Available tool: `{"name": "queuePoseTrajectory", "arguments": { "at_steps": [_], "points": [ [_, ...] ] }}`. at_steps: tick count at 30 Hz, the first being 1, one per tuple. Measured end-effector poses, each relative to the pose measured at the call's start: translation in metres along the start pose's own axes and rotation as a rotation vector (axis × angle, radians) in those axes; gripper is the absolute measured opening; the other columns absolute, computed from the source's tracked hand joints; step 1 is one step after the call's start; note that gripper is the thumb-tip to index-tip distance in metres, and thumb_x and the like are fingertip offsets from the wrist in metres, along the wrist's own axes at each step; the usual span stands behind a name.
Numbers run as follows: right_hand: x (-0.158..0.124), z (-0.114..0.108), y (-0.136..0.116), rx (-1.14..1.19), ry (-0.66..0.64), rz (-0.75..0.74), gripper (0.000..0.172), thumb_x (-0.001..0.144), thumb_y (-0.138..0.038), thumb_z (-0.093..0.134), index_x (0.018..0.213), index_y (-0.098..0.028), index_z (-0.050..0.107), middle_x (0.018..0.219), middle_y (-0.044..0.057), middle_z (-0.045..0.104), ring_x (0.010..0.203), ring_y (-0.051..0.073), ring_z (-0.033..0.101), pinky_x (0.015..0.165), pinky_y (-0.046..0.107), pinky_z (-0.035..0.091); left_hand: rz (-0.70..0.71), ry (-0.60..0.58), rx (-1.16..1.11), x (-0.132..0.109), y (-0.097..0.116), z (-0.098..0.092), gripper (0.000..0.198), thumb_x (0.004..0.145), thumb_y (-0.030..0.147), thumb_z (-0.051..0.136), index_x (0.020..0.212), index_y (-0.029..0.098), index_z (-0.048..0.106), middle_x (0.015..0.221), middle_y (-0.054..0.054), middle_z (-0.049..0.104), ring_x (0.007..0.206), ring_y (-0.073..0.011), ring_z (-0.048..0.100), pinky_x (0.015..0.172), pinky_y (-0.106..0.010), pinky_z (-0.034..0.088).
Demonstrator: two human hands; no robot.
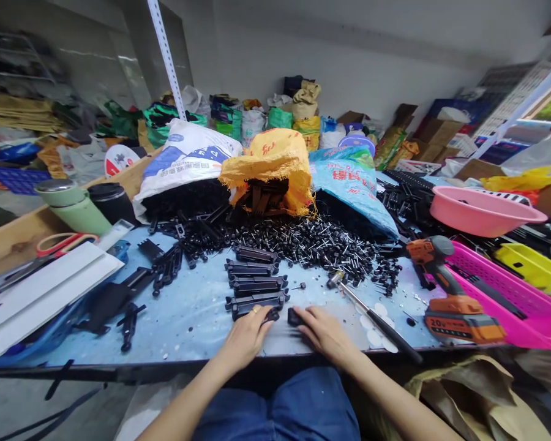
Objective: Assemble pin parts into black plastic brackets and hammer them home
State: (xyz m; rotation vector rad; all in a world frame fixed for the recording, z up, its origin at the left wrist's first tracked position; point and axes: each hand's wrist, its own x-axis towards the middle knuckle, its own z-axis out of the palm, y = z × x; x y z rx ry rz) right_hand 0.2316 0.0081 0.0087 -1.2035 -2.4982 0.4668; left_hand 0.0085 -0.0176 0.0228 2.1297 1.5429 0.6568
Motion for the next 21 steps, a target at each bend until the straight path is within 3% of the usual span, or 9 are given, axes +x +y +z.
{"name": "queuePoseTrajectory", "arguments": {
  "at_steps": [4,7,10,14,17,21],
  "points": [
    [0.013,-0.001,-0.020,0.611,0.025,0.175,0.048,0.094,-0.043,0.032,0.139,-0.025,0.032,0.089,0.005,0.062,0.065,0.014,0.059,0.064,0.029,0.052,-0.038,0.131,-0.245,-0.005,0.019,-0.002,0.042,0.090,0.032,0.035,0.129,0.022,0.046,0.115,-0.008,0.062,0.102,-0.0199,0.060,0.087,-0.033,0.049],
    [0.023,-0.002,-0.029,0.874,-0.028,0.161,0.056,0.091,-0.051,0.037,0.140,-0.024,0.031,0.081,0.003,0.063,0.052,0.011,0.054,0.051,0.025,0.050,-0.052,0.211,-0.331,-0.004,0.031,-0.001,0.042,0.088,0.033,0.041,0.127,0.020,0.050,0.110,-0.008,0.064,0.102,-0.0201,0.060,0.088,-0.034,0.048],
    [0.026,-0.011,-0.025,0.733,0.068,0.002,0.054,0.086,-0.049,0.048,0.133,-0.024,0.044,0.102,0.007,0.063,0.073,0.015,0.060,0.068,0.030,0.053,-0.040,0.247,-0.307,-0.005,0.035,-0.003,0.038,0.087,0.033,0.044,0.121,0.020,0.056,0.103,-0.008,0.066,0.095,-0.0201,0.062,0.083,-0.033,0.050],
    [0.025,-0.025,-0.020,0.476,0.097,-0.218,0.050,0.086,-0.043,0.053,0.131,-0.021,0.048,0.102,0.009,0.065,0.093,0.020,0.060,0.083,0.035,0.049,-0.012,0.290,-0.258,-0.007,0.037,-0.003,0.034,0.087,0.031,0.046,0.116,0.021,0.060,0.096,-0.009,0.067,0.085,-0.0192,0.063,0.075,-0.031,0.052],
    [0.025,-0.020,-0.030,0.504,0.182,-0.191,0.050,0.088,-0.044,0.049,0.133,-0.023,0.045,0.108,0.009,0.063,0.090,0.019,0.061,0.080,0.034,0.051,-0.005,0.421,-0.298,-0.004,0.045,0.002,0.034,0.088,0.029,0.044,0.116,0.019,0.060,0.096,-0.009,0.067,0.087,-0.0185,0.063,0.077,-0.030,0.052],
    [0.024,-0.005,-0.048,0.657,0.334,-0.059,0.048,0.093,-0.041,0.039,0.137,-0.025,0.038,0.108,0.009,0.062,0.066,0.013,0.060,0.063,0.028,0.054,0.006,0.624,-0.357,0.001,0.056,0.006,0.033,0.090,0.026,0.042,0.116,0.017,0.059,0.100,-0.010,0.066,0.093,-0.0184,0.062,0.081,-0.030,0.051]
  ]
}}
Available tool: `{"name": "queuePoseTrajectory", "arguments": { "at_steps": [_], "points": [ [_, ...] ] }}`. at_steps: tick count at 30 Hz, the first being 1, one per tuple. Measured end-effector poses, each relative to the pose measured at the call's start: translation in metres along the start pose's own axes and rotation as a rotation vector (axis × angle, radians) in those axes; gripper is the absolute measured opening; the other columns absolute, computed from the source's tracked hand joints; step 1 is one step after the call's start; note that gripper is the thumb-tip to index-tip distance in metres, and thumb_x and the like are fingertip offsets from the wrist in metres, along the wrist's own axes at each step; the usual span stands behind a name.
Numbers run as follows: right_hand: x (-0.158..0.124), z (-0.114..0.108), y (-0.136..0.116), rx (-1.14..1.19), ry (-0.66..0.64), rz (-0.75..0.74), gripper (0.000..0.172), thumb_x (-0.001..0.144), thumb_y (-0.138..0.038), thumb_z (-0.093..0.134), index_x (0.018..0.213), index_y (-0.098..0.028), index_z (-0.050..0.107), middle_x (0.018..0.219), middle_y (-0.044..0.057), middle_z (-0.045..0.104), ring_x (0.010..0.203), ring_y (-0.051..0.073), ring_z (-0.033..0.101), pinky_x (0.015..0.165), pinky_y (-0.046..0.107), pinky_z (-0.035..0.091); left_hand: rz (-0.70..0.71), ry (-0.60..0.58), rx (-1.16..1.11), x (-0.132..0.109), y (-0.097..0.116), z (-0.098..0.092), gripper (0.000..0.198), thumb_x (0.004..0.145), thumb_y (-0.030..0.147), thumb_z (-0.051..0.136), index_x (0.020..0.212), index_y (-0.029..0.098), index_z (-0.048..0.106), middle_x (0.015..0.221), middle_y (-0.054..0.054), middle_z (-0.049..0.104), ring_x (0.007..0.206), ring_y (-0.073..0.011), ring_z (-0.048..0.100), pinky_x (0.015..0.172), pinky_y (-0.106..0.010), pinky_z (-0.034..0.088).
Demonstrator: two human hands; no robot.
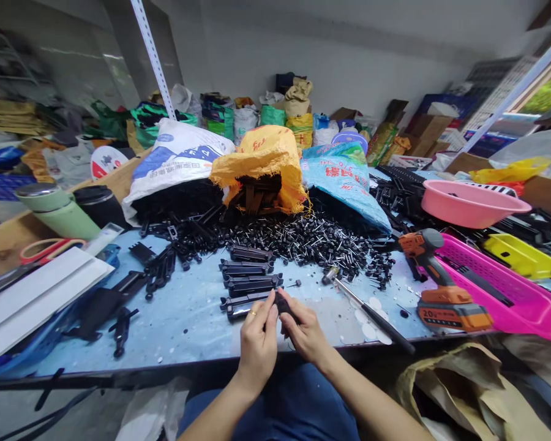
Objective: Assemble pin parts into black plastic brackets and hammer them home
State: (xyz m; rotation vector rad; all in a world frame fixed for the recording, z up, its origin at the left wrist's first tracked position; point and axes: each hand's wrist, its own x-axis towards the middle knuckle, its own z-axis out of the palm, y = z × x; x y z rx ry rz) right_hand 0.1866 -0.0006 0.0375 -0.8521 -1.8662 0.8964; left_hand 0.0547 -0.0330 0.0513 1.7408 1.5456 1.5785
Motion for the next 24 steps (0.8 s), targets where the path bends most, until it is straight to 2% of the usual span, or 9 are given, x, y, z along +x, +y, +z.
{"name": "queuePoseTrajectory", "arguments": {
  "at_steps": [3,5,7,10,12,15,19,22,24],
  "points": [
    [0.000,0.004,-0.002,0.001,-0.011,-0.046,0.049,0.091,-0.043,0.043,0.136,-0.025,0.040,0.107,0.009,0.062,0.084,0.018,0.061,0.076,0.032,0.052,0.028,0.001,-0.040,0.000,0.001,0.000,0.032,0.089,0.028,0.042,0.114,0.017,0.060,0.103,-0.011,0.066,0.095,-0.0194,0.061,0.084,-0.031,0.050],
    [0.005,0.000,-0.002,-0.019,-0.081,-0.040,0.050,0.090,-0.045,0.043,0.136,-0.025,0.041,0.109,0.009,0.062,0.095,0.020,0.059,0.084,0.035,0.049,-0.060,-0.021,-0.070,-0.003,-0.001,0.000,0.032,0.088,0.033,0.043,0.111,0.019,0.061,0.104,-0.010,0.065,0.096,-0.0208,0.061,0.085,-0.034,0.049],
    [0.010,-0.007,-0.001,-0.082,-0.197,0.021,0.053,0.089,-0.047,0.045,0.137,-0.025,0.039,0.113,0.008,0.060,0.099,0.020,0.058,0.088,0.036,0.047,-0.282,-0.002,-0.140,-0.008,-0.008,0.003,0.036,0.087,0.041,0.043,0.113,0.019,0.057,0.098,-0.009,0.064,0.087,-0.0209,0.063,0.077,-0.035,0.053],
    [0.018,-0.023,0.004,-0.225,-0.334,0.138,0.056,0.085,-0.047,0.053,0.135,-0.026,0.042,0.113,0.008,0.060,0.096,0.020,0.058,0.085,0.035,0.047,-0.649,0.094,-0.317,-0.021,-0.024,0.009,0.052,0.084,0.050,0.043,0.126,0.019,0.040,0.084,-0.004,0.060,0.062,-0.0170,0.063,0.058,-0.032,0.054],
    [0.021,-0.035,0.008,-0.287,-0.331,0.214,0.048,0.084,-0.045,0.054,0.127,-0.023,0.051,0.108,0.008,0.060,0.088,0.018,0.060,0.080,0.032,0.049,-0.739,0.115,-0.354,-0.031,-0.036,0.009,0.060,0.081,0.051,0.045,0.130,0.018,0.032,0.080,-0.002,0.058,0.061,-0.0162,0.063,0.060,-0.032,0.053],
    [0.018,-0.049,0.015,-0.368,-0.325,0.238,0.046,0.081,-0.045,0.058,0.119,-0.018,0.058,0.105,0.010,0.061,0.092,0.020,0.059,0.082,0.032,0.047,-0.704,-0.021,-0.267,-0.043,-0.045,0.000,0.066,0.078,0.050,0.050,0.131,0.016,0.030,0.076,-0.001,0.058,0.066,-0.0168,0.063,0.063,-0.031,0.053],
    [0.002,-0.047,0.022,-0.412,-0.472,0.149,0.049,0.074,-0.043,0.068,0.117,-0.019,0.060,0.103,0.009,0.062,0.096,0.022,0.057,0.085,0.033,0.045,-0.617,-0.199,-0.042,-0.048,-0.041,-0.021,0.063,0.079,0.050,0.046,0.129,0.015,0.034,0.078,-0.003,0.060,0.060,-0.0178,0.061,0.056,-0.034,0.054],
    [-0.008,-0.038,0.025,-0.410,-0.496,0.130,0.038,0.078,-0.032,0.066,0.113,-0.019,0.062,0.100,0.008,0.063,0.095,0.021,0.057,0.085,0.031,0.045,-0.380,-0.182,0.295,-0.042,-0.040,-0.032,0.046,0.081,0.045,0.046,0.115,0.016,0.050,0.095,-0.010,0.061,0.071,-0.0218,0.062,0.069,-0.042,0.053],
    [-0.011,-0.034,0.027,-0.414,-0.467,0.126,0.035,0.079,-0.029,0.066,0.111,-0.017,0.063,0.100,0.009,0.063,0.095,0.021,0.057,0.085,0.031,0.044,-0.204,-0.171,0.395,-0.037,-0.043,-0.036,0.033,0.084,0.041,0.045,0.103,0.017,0.057,0.100,-0.011,0.060,0.083,-0.0240,0.061,0.075,-0.042,0.051]
  ]
}}
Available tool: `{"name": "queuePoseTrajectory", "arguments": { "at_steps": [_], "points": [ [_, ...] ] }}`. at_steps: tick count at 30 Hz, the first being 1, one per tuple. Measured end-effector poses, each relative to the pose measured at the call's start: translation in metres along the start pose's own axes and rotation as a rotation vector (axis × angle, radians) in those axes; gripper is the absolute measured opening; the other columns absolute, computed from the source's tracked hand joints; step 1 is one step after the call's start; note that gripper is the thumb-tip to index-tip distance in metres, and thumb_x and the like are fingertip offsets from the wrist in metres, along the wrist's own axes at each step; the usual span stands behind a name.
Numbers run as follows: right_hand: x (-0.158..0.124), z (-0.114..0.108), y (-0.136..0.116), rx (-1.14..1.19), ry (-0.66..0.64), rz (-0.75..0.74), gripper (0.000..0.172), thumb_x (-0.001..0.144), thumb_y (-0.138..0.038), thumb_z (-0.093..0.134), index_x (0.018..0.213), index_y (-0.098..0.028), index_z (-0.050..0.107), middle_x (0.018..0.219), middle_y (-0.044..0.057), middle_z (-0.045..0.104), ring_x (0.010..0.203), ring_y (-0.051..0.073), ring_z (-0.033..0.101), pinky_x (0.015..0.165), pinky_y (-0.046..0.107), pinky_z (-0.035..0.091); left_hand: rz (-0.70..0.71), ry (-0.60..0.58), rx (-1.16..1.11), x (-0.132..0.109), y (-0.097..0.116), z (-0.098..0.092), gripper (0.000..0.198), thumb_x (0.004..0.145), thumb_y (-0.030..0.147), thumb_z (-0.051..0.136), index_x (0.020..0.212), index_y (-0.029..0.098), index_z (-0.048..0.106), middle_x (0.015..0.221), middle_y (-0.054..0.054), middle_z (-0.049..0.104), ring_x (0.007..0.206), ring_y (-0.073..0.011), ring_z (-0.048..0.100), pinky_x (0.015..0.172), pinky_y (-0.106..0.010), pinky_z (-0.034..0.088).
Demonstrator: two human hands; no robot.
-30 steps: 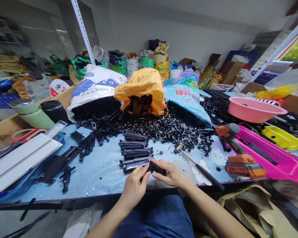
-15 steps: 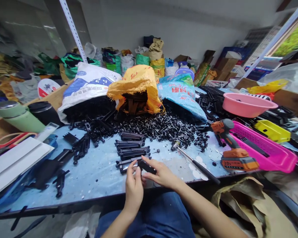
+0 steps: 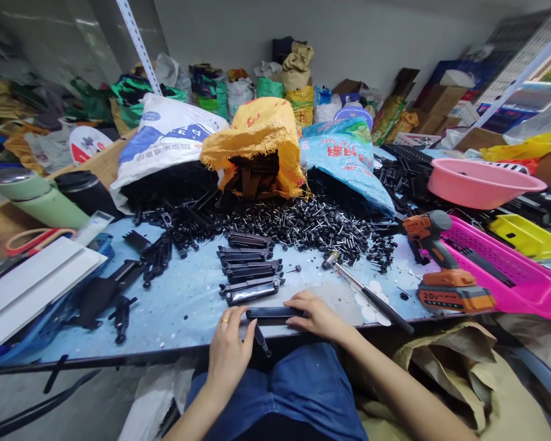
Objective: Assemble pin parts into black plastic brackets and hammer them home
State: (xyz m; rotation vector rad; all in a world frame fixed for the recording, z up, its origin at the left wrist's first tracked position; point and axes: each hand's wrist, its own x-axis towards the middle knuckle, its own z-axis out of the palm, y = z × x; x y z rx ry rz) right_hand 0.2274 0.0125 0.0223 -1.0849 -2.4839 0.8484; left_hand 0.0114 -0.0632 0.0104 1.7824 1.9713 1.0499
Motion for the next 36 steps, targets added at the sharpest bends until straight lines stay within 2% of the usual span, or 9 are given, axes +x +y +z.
{"name": "queuePoseTrajectory", "arguments": {
  "at_steps": [5,10,13,17,22,26,29,33,36],
  "points": [
    [0.002,0.003,0.005,0.005,0.023,-0.010,0.035,0.077,-0.030,0.067,0.110,-0.017,0.064,0.097,0.008,0.064,0.091,0.020,0.057,0.083,0.031,0.045,0.220,0.049,0.056,0.009,-0.006,0.002,0.024,0.089,0.032,0.042,0.088,0.018,0.061,0.087,-0.008,0.065,0.084,-0.0222,0.061,0.075,-0.036,0.051],
    [0.002,0.005,0.007,0.001,0.031,-0.016,0.034,0.079,-0.032,0.066,0.111,-0.019,0.064,0.098,0.007,0.064,0.091,0.020,0.057,0.082,0.031,0.045,0.261,0.083,0.074,0.009,-0.009,0.003,0.027,0.090,0.033,0.041,0.089,0.018,0.063,0.085,-0.008,0.067,0.080,-0.0206,0.063,0.073,-0.034,0.051],
    [0.001,0.006,0.007,0.002,0.031,-0.010,0.034,0.080,-0.034,0.064,0.111,-0.020,0.064,0.099,0.007,0.064,0.092,0.020,0.057,0.082,0.031,0.045,0.250,0.048,0.088,0.010,-0.009,0.001,0.027,0.090,0.034,0.041,0.088,0.019,0.064,0.085,-0.007,0.068,0.080,-0.0209,0.063,0.074,-0.034,0.051],
    [0.001,0.007,0.007,-0.007,0.028,-0.008,0.033,0.080,-0.032,0.064,0.111,-0.020,0.064,0.099,0.007,0.064,0.092,0.020,0.056,0.083,0.032,0.044,0.186,-0.051,0.118,0.017,-0.005,-0.005,0.020,0.086,0.031,0.045,0.087,0.020,0.062,0.084,-0.007,0.066,0.079,-0.0225,0.062,0.071,-0.035,0.049],
    [0.001,0.009,0.008,-0.008,0.049,-0.009,0.032,0.080,-0.032,0.063,0.110,-0.021,0.064,0.098,0.007,0.064,0.091,0.020,0.056,0.082,0.032,0.044,-0.067,-0.183,0.090,0.031,0.004,-0.009,0.004,0.074,0.023,0.055,0.074,0.020,0.055,0.076,-0.004,0.060,0.075,-0.0224,0.059,0.068,-0.034,0.047],
    [0.001,0.012,0.008,-0.006,0.061,0.002,0.032,0.080,-0.032,0.064,0.110,-0.021,0.064,0.097,0.007,0.064,0.090,0.020,0.056,0.081,0.032,0.044,-0.198,-0.258,0.035,0.037,0.005,-0.009,0.013,0.071,0.028,0.057,0.064,0.020,0.049,0.068,-0.001,0.056,0.065,-0.0195,0.056,0.062,-0.032,0.044],
    [0.001,0.014,0.007,-0.015,0.069,0.014,0.031,0.080,-0.030,0.064,0.109,-0.020,0.064,0.097,0.007,0.064,0.090,0.021,0.056,0.081,0.032,0.044,-0.145,-0.227,0.000,0.034,0.004,-0.007,0.020,0.074,0.034,0.053,0.061,0.021,0.046,0.066,-0.001,0.055,0.063,-0.0193,0.054,0.061,-0.032,0.043],
    [0.000,0.016,0.008,-0.010,0.092,0.019,0.029,0.081,-0.031,0.062,0.108,-0.022,0.064,0.096,0.007,0.064,0.089,0.020,0.055,0.079,0.032,0.044,0.022,-0.092,-0.060,0.027,0.005,-0.001,0.019,0.082,0.033,0.041,0.069,0.022,0.051,0.071,-0.004,0.059,0.073,-0.0213,0.057,0.066,-0.033,0.044],
    [0.000,0.019,0.010,-0.007,0.106,0.017,0.028,0.083,-0.032,0.060,0.109,-0.022,0.063,0.096,0.007,0.064,0.087,0.020,0.055,0.078,0.032,0.045,0.004,-0.023,-0.054,0.023,0.006,0.007,0.021,0.083,0.033,0.038,0.071,0.022,0.051,0.069,-0.003,0.060,0.067,-0.0203,0.058,0.062,-0.031,0.044]
  ]
}}
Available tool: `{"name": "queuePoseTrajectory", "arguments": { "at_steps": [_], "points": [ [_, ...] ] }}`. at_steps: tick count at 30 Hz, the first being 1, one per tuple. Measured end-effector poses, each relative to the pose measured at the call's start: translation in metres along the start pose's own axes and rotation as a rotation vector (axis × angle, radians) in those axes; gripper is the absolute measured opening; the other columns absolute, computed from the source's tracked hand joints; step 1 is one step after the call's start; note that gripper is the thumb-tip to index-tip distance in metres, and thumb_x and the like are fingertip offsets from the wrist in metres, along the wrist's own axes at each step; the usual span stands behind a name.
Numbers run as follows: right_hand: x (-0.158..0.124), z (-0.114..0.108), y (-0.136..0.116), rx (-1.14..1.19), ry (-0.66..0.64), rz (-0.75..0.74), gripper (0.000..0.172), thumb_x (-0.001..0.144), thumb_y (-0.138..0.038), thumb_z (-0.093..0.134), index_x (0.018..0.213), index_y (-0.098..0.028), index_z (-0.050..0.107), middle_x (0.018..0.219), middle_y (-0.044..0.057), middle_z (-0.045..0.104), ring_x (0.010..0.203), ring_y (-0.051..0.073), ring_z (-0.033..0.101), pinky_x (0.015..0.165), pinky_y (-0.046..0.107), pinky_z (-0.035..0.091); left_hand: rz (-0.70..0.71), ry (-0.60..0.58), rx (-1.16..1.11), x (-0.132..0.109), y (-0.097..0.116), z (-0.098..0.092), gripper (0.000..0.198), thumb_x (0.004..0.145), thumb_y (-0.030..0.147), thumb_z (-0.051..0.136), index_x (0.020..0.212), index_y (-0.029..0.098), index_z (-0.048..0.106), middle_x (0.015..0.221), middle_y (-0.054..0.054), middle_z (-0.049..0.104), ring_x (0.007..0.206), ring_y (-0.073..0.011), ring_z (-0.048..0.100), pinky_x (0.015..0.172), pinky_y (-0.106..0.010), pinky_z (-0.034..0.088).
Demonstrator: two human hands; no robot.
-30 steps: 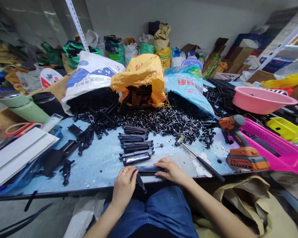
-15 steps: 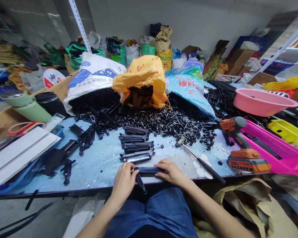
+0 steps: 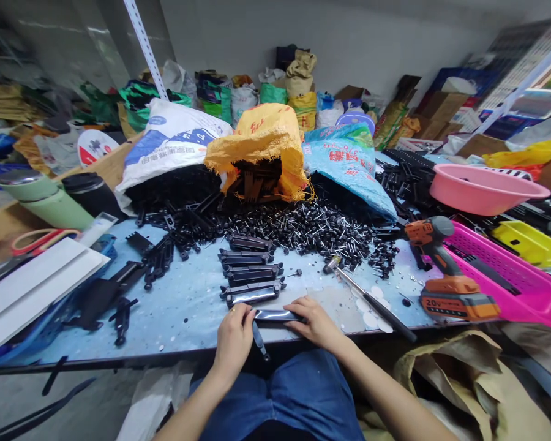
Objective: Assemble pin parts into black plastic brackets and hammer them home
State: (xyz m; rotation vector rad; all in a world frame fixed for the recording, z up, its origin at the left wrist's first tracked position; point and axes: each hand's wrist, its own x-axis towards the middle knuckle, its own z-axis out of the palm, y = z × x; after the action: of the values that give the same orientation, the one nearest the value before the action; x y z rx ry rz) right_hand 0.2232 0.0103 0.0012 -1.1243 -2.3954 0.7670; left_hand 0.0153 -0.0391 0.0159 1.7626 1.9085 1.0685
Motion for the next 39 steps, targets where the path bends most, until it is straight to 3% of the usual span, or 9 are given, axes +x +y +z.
{"name": "queuePoseTrajectory", "arguments": {
  "at_steps": [7,11,16,20,26,29,33,36,39],
  "points": [
    [-0.003,0.001,-0.004,-0.011,0.006,0.003,0.032,0.083,-0.035,0.060,0.111,-0.022,0.062,0.097,0.007,0.064,0.090,0.021,0.056,0.080,0.033,0.045,-0.012,0.117,-0.033,-0.003,-0.001,0.006,0.026,0.083,0.039,0.040,0.068,0.023,0.052,0.067,-0.003,0.062,0.061,-0.0191,0.060,0.058,-0.029,0.046],
    [0.008,-0.033,0.009,0.033,0.034,-0.010,0.042,0.084,-0.041,0.057,0.121,-0.021,0.056,0.102,0.007,0.064,0.093,0.019,0.058,0.083,0.031,0.046,-0.071,0.120,-0.093,-0.002,-0.008,0.005,0.031,0.079,0.048,0.046,0.065,0.022,0.054,0.068,-0.004,0.066,0.062,-0.0192,0.062,0.060,-0.029,0.049],
    [0.051,-0.121,0.072,-0.321,0.268,0.429,0.039,0.088,-0.036,0.051,0.125,-0.022,0.052,0.114,0.005,0.061,0.104,0.016,0.054,0.090,0.027,0.042,-0.150,0.105,-0.110,0.000,-0.008,0.001,0.040,0.073,0.059,0.048,0.058,0.023,0.052,0.071,-0.006,0.068,0.065,-0.0214,0.064,0.060,-0.031,0.050],
    [0.084,-0.181,0.128,-0.450,0.381,0.683,0.040,0.091,-0.026,0.045,0.127,-0.009,0.048,0.123,0.018,0.053,0.117,0.025,0.045,0.096,0.035,0.035,-0.215,0.090,-0.048,0.003,-0.004,-0.003,0.048,0.068,0.069,0.046,0.053,0.023,0.047,0.059,-0.004,0.064,0.053,-0.0198,0.060,0.052,-0.030,0.047],
    [0.117,-0.203,0.176,-0.444,0.414,0.980,0.034,0.091,-0.031,0.047,0.117,-0.009,0.053,0.116,0.017,0.055,0.110,0.026,0.051,0.090,0.041,0.041,-0.254,-0.004,0.082,0.001,-0.025,-0.006,0.055,0.065,0.076,0.045,0.048,0.024,0.038,0.046,0.002,0.054,0.041,-0.0149,0.051,0.045,-0.026,0.043],
    [0.130,-0.203,0.185,-0.377,0.413,1.070,0.032,0.089,-0.036,0.051,0.111,-0.013,0.055,0.111,0.009,0.058,0.098,0.020,0.057,0.085,0.042,0.046,-0.063,0.042,0.192,-0.002,-0.038,-0.008,0.049,0.076,0.068,0.043,0.061,0.023,0.052,0.057,0.000,0.061,0.051,-0.0164,0.058,0.049,-0.025,0.046],
    [0.135,-0.212,0.182,-0.317,0.456,1.090,0.030,0.087,-0.034,0.054,0.106,-0.011,0.058,0.106,0.011,0.061,0.095,0.020,0.059,0.082,0.039,0.048,0.447,0.160,0.342,0.003,-0.030,-0.004,0.034,0.084,0.049,0.048,0.096,0.020,0.061,0.089,-0.006,0.069,0.084,-0.0208,0.063,0.072,-0.029,0.050],
    [0.121,-0.217,0.165,-0.328,0.538,1.022,0.031,0.086,-0.035,0.052,0.105,-0.012,0.062,0.101,0.015,0.064,0.096,0.025,0.061,0.080,0.036,0.045,0.657,0.013,0.375,0.012,-0.016,0.007,0.034,0.086,0.041,0.048,0.113,0.021,0.057,0.095,-0.006,0.068,0.087,-0.0202,0.063,0.072,-0.030,0.050],
    [0.089,-0.210,0.126,-0.359,0.617,0.849,0.034,0.081,-0.039,0.057,0.108,-0.019,0.062,0.096,0.009,0.067,0.092,0.023,0.061,0.079,0.031,0.044,0.694,-0.116,0.322,0.018,-0.007,0.016,0.028,0.091,0.031,0.039,0.111,0.023,0.057,0.088,-0.003,0.067,0.078,-0.0173,0.063,0.068,-0.029,0.050]
  ]
}}
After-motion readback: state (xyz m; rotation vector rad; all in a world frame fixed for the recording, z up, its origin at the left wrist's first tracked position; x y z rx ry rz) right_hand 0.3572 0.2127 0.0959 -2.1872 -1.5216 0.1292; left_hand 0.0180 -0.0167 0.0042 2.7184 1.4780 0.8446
